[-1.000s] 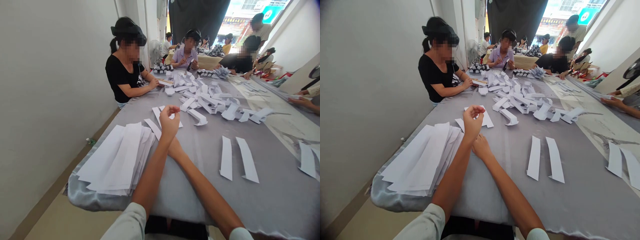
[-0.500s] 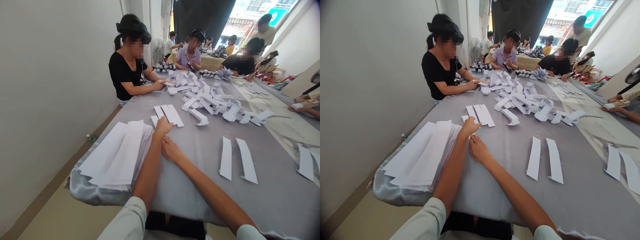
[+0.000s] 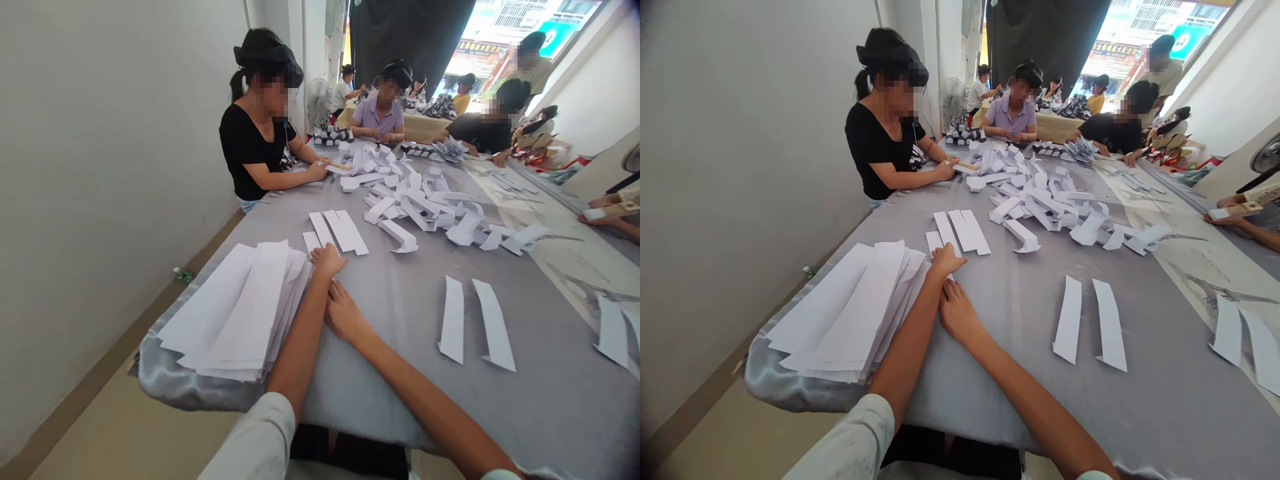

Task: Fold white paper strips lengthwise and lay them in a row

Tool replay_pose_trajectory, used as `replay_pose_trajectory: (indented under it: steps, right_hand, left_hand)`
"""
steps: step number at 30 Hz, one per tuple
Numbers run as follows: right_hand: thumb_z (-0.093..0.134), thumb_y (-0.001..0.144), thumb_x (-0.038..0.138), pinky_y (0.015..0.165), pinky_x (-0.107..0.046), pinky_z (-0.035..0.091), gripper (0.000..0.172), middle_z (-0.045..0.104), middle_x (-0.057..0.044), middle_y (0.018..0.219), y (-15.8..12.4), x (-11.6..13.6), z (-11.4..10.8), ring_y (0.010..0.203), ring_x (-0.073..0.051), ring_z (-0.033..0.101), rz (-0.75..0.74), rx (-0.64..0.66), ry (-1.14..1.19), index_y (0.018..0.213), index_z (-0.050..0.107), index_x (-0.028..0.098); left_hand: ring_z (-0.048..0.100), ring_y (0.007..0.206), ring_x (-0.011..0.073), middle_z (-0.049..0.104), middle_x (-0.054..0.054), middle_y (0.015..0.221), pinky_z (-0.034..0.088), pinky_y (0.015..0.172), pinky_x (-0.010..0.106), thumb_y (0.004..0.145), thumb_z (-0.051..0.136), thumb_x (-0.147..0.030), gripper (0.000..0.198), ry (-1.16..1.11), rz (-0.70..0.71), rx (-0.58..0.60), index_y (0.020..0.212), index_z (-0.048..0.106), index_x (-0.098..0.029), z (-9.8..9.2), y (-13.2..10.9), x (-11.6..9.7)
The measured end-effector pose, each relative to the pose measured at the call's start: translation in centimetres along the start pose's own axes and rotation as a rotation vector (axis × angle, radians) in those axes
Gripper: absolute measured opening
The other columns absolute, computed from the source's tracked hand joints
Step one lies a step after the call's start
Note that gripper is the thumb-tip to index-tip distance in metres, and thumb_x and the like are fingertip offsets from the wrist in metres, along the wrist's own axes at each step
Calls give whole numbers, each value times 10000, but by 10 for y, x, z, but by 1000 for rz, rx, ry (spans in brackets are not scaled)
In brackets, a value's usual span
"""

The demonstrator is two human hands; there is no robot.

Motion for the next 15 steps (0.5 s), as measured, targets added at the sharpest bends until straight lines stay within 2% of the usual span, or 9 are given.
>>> replay_pose_trajectory:
  steps: [5, 10, 12, 15]
  right_hand:
    - [485, 1018, 207, 1289, -584, 270, 535, 542, -228, 1532, 4, -2, -3, 1499, -388, 395, 19, 5, -19, 1529, 537, 57]
    - [525, 1013, 279, 1260, -670, 209, 617, 494, -202, 1603, 31, -17, 0, 1556, -445, 282, 52, 4, -66, 1614, 458, 155]
    - [524, 1028, 320, 1254, -681, 200, 628, 460, -193, 1637, 45, -21, -1, 1574, -433, 264, 79, -24, -58, 1636, 419, 200]
    - [524, 1034, 270, 1254, -686, 182, 590, 478, -190, 1621, 64, -24, -7, 1573, -403, 293, 117, -75, 20, 1616, 431, 233]
  left_hand:
    - [341, 1530, 477, 467, 279, 1576, 310, 1178, 563, 816, 775, -490, 650, 28, -8, -11, 1335, 526, -186, -8, -4, -3]
    - [255, 1579, 475, 403, 291, 1609, 288, 1209, 523, 901, 688, -446, 627, 50, 54, 13, 1422, 498, -153, -17, -18, -16]
    - [279, 1573, 454, 422, 265, 1602, 296, 1212, 508, 896, 696, -445, 643, 44, 94, 36, 1444, 497, -174, -19, -22, -19]
    - [358, 1533, 419, 490, 213, 1565, 328, 1197, 501, 843, 756, -443, 654, 15, 143, 64, 1417, 529, -227, -20, -25, -20]
Point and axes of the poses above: each hand's wrist, its own y-axis towards the middle knuckle, its own z-axis out of the palm, x = y × z, the point moved 1 cm from there along y, towards the middle knuckle
